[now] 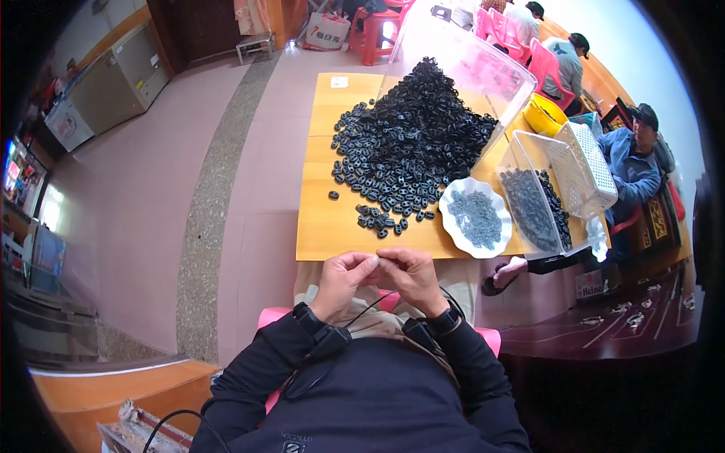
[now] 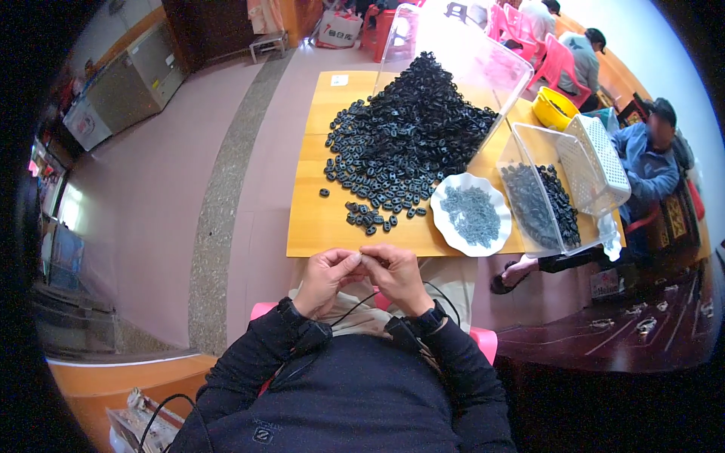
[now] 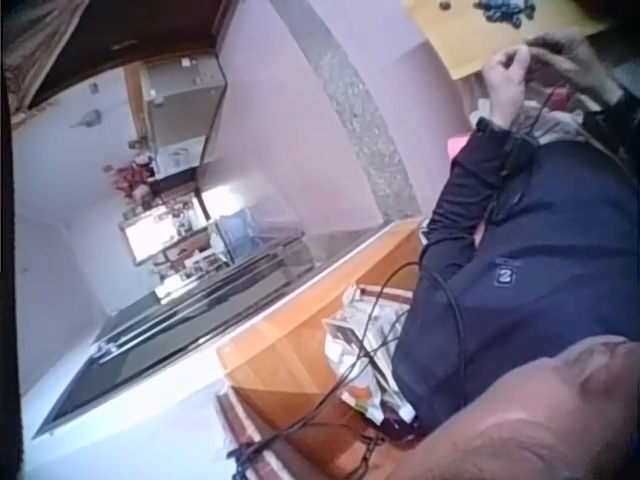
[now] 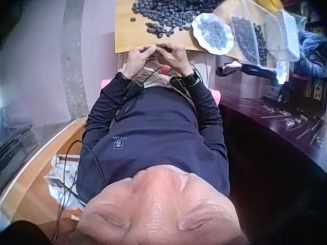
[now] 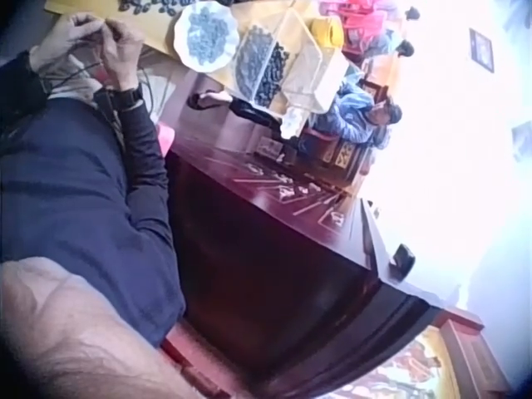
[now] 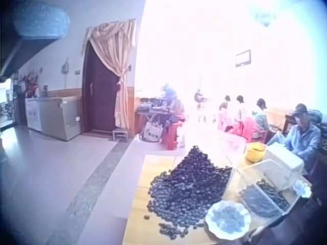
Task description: The person sorts through a pile of black plastic cord locks, picking up individual locks and small metal springs from a white plate to assemble them. They insert a spring into each cord lock and place the finished pieces into a clear plastic container.
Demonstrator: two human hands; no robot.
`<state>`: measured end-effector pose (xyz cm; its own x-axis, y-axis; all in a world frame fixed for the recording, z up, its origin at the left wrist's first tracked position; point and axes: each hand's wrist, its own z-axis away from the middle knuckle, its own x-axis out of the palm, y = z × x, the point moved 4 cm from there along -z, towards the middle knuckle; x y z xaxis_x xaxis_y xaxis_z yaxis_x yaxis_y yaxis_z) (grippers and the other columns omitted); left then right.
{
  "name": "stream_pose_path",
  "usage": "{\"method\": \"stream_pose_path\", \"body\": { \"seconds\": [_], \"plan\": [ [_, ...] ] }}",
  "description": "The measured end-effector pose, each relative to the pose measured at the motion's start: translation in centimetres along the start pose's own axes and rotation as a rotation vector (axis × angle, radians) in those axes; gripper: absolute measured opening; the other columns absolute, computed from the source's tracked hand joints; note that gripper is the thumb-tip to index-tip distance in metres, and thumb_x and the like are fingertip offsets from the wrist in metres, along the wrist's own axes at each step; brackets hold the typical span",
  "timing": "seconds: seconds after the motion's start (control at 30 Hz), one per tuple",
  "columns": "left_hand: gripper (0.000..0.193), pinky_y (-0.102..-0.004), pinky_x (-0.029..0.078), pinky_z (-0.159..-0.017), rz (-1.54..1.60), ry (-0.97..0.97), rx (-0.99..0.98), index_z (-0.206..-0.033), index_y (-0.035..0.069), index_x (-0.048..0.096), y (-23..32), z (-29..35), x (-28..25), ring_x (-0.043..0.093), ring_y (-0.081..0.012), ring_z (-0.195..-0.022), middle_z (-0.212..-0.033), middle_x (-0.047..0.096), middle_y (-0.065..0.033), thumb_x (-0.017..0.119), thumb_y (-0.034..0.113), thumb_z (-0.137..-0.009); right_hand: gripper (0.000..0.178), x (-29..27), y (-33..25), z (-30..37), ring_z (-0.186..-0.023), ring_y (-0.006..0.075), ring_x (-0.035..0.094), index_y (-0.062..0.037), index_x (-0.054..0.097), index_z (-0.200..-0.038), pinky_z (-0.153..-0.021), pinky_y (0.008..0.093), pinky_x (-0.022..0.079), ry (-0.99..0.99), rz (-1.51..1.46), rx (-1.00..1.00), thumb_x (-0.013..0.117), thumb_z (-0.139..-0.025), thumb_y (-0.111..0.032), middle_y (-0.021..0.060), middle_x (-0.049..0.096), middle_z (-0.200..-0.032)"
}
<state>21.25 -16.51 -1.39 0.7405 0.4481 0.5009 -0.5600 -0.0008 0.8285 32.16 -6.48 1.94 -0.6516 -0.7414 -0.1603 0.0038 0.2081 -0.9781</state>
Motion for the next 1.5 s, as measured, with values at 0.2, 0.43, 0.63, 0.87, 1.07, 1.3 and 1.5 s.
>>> {"method": "stream_pose_path", "body": {
  "seconds": [0.2, 0.43, 0.63, 0.87, 1.07, 1.3, 1.5],
  "plan": [
    [0.010, -0.0293, 0.056, -0.074, 0.150, -0.024, -0.001, -0.094, 0.001, 0.062, 0.5, 0.5, 0.9, 0.066, -0.0154, -0.077, -0.089, 0.067, -0.0085, 0.058, 0.011, -0.094, 0.016, -0.9, -2.3, 0.9, -0.073, 0.0105, 0.061, 0.0029, 0.066, -0.099, -0.062, 0.0223, 0.047, -0.048, 0.203, -0.124, 0.066, -0.083, 0.000, 0.0082, 0.066, -0.084],
    [0.005, -0.0285, 0.058, -0.071, 0.174, 0.027, -0.024, -0.092, 0.001, 0.059, 0.9, 0.8, 0.7, 0.067, -0.0155, -0.076, -0.089, 0.066, -0.0113, 0.060, 0.006, -0.091, 0.016, -10.4, -4.0, -0.6, -0.078, 0.0326, 0.063, -0.0025, 0.066, -0.095, -0.069, 0.0389, 0.049, 0.247, 1.002, -0.114, 0.065, -0.081, -0.009, 0.0139, 0.063, -0.091],
    [0.006, -0.0283, 0.058, -0.071, 0.165, 0.005, -0.051, -0.094, 0.001, 0.059, 0.7, 0.7, 1.2, 0.067, -0.0150, -0.075, -0.087, 0.066, -0.0094, 0.061, 0.005, -0.090, 0.016, -14.5, -1.7, -1.2, -0.087, 0.0349, 0.062, -0.0054, 0.068, -0.090, -0.075, 0.0439, 0.049, 0.158, 1.296, 0.148, 0.062, -0.081, -0.018, 0.0137, 0.063, -0.093],
    [0.009, -0.0291, 0.058, -0.072, 0.127, 0.004, -0.064, -0.096, 0.000, 0.062, 0.3, 0.8, 1.0, 0.066, -0.0154, -0.076, -0.087, 0.066, -0.0082, 0.063, 0.004, -0.089, 0.012, -14.8, -0.4, -1.7, -0.085, 0.0352, 0.062, -0.0073, 0.067, -0.085, -0.074, 0.0437, 0.048, 0.191, 1.246, 0.164, 0.061, -0.081, -0.017, 0.0146, 0.063, -0.087],
    [0.013, -0.0288, 0.057, -0.073, 0.132, 0.015, -0.060, -0.100, 0.000, 0.062, 0.1, 0.8, 0.9, 0.066, -0.0163, -0.076, -0.086, 0.066, -0.0085, 0.064, 0.003, -0.087, 0.010, -14.9, -0.3, -1.6, -0.084, 0.0356, 0.062, -0.0048, 0.064, -0.080, -0.073, 0.0436, 0.048, 0.225, 1.174, 0.082, 0.061, -0.081, -0.014, 0.0147, 0.063, -0.087],
    [0.016, -0.0283, 0.056, -0.073, 0.131, 0.017, -0.061, -0.102, -0.001, 0.062, 0.2, 0.8, 1.0, 0.065, -0.0161, -0.076, -0.087, 0.066, -0.0083, 0.065, 0.002, -0.087, 0.009, -15.2, -0.4, -1.7, -0.084, 0.0349, 0.062, -0.0026, 0.063, -0.081, -0.073, 0.0423, 0.048, 0.250, 1.131, 0.013, 0.061, -0.081, -0.012, 0.0160, 0.063, -0.086],
    [0.016, -0.0286, 0.056, -0.074, 0.142, 0.004, -0.059, -0.102, 0.000, 0.062, 0.0, 0.7, 1.0, 0.065, -0.0161, -0.077, -0.088, 0.066, -0.0081, 0.065, 0.002, -0.087, 0.010, -15.4, -0.3, -1.7, -0.079, 0.0353, 0.062, -0.0007, 0.063, -0.080, -0.071, 0.0410, 0.048, 0.279, 1.042, -0.056, 0.063, -0.081, -0.010, 0.0173, 0.064, -0.082]
  ]
}}
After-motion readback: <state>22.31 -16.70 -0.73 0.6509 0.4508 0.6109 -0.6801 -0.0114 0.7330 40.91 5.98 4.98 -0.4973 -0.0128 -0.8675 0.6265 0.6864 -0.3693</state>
